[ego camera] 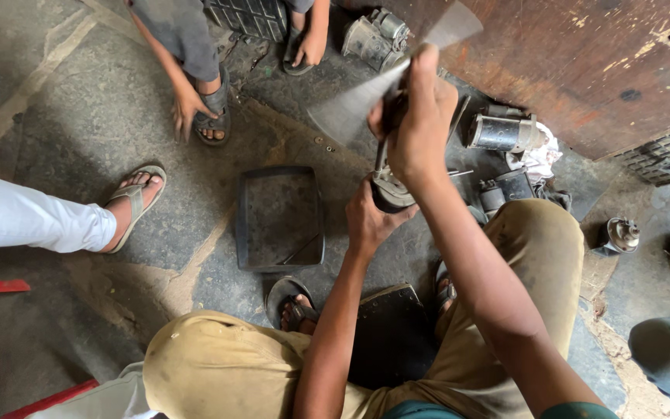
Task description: The person sits on the floor and uses a metal rod to repeatedly strike a cylindrical mechanical component. They hold the part with one hand and strike it with the other, occasionally adjusting the grip. The part is then placed into a black tray.
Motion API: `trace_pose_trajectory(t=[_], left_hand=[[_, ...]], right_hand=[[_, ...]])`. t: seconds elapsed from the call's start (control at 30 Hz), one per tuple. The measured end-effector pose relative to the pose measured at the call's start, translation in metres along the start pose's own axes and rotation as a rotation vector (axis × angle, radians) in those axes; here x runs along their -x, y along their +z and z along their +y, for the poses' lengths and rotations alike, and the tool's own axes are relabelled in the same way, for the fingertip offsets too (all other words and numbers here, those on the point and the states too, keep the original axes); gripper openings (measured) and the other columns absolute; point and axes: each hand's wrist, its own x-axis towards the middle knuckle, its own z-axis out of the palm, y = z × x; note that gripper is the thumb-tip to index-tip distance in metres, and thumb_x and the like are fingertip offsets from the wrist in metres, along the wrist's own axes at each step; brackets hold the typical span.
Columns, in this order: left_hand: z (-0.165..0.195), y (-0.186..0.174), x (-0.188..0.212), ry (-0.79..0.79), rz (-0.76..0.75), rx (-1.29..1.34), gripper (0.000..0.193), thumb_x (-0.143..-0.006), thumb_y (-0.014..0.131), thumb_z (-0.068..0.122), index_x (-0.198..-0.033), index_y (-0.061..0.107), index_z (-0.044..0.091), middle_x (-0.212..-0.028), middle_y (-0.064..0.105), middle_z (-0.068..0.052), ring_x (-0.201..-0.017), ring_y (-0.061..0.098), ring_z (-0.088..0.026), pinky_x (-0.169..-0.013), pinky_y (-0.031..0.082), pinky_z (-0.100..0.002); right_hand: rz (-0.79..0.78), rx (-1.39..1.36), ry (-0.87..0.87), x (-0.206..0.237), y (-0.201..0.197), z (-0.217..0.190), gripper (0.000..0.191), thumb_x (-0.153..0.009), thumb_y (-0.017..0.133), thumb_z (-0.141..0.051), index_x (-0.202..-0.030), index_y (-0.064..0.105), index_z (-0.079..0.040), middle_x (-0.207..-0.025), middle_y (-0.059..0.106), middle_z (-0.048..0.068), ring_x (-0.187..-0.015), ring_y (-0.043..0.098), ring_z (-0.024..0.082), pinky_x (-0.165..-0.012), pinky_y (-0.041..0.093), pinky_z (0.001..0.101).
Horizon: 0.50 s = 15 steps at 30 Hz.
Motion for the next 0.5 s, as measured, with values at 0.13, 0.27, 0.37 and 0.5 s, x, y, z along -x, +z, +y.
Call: trace_pose_trajectory(t=[0.13, 0.27, 0.37, 0.5], left_hand=[[0.003, 0.000, 0.000, -0.017, 0.014, 0.001, 0.097, -0.061, 0.089, 0.062, -0.125, 0.061, -0.004, -0.109, 0.073, -0.019, -0.095, 0.076, -0.032, -0.082, 0.061, -0.044], [0.003, 0.000, 0.001, -0.026, 0.007, 0.003, 0.093, -0.061, 0.090, 0.058, -0.124, 0.062, -0.003, -0.108, 0.073, -0.019, -0.095, 0.076, -0.034, -0.082, 0.061, -0.044], [0.001, 0.000, 0.002, -0.024, 0.001, 0.040, 0.093, -0.060, 0.091, 0.059, -0.124, 0.062, -0.002, -0.109, 0.074, -0.020, -0.097, 0.076, -0.034, -0.084, 0.061, -0.044], [0.000, 0.002, 0.002, -0.032, 0.002, 0.003, 0.096, -0.060, 0.091, 0.060, -0.126, 0.061, -0.003, -0.109, 0.074, -0.020, -0.096, 0.075, -0.036, -0.083, 0.060, -0.045]], right_hand=[[0.016, -0.053, 0.089, -0.005, -0.009, 0.008, 0.057, -0.109, 0.057, -0.048, -0.081, 0.060, 0.002, -0.065, 0.059, 0.011, -0.046, 0.052, 0.017, -0.040, 0.036, 0.0304], [-0.096, -0.303, -0.002, 0.000, -0.012, 0.009, 0.036, -0.105, 0.064, -0.036, -0.093, 0.057, -0.002, -0.085, 0.065, 0.015, -0.061, 0.060, 0.019, -0.047, 0.041, 0.0322], [-0.246, -0.256, -0.148, 0.005, -0.008, 0.003, 0.037, -0.103, 0.065, -0.035, -0.106, 0.059, 0.000, -0.090, 0.063, 0.014, -0.062, 0.058, 0.015, -0.050, 0.042, 0.0282], [-0.162, 0.026, -0.246, 0.006, 0.001, -0.001, 0.051, -0.101, 0.060, -0.046, -0.105, 0.057, 0.004, -0.083, 0.061, 0.013, -0.063, 0.054, 0.016, -0.053, 0.042, 0.0299]])
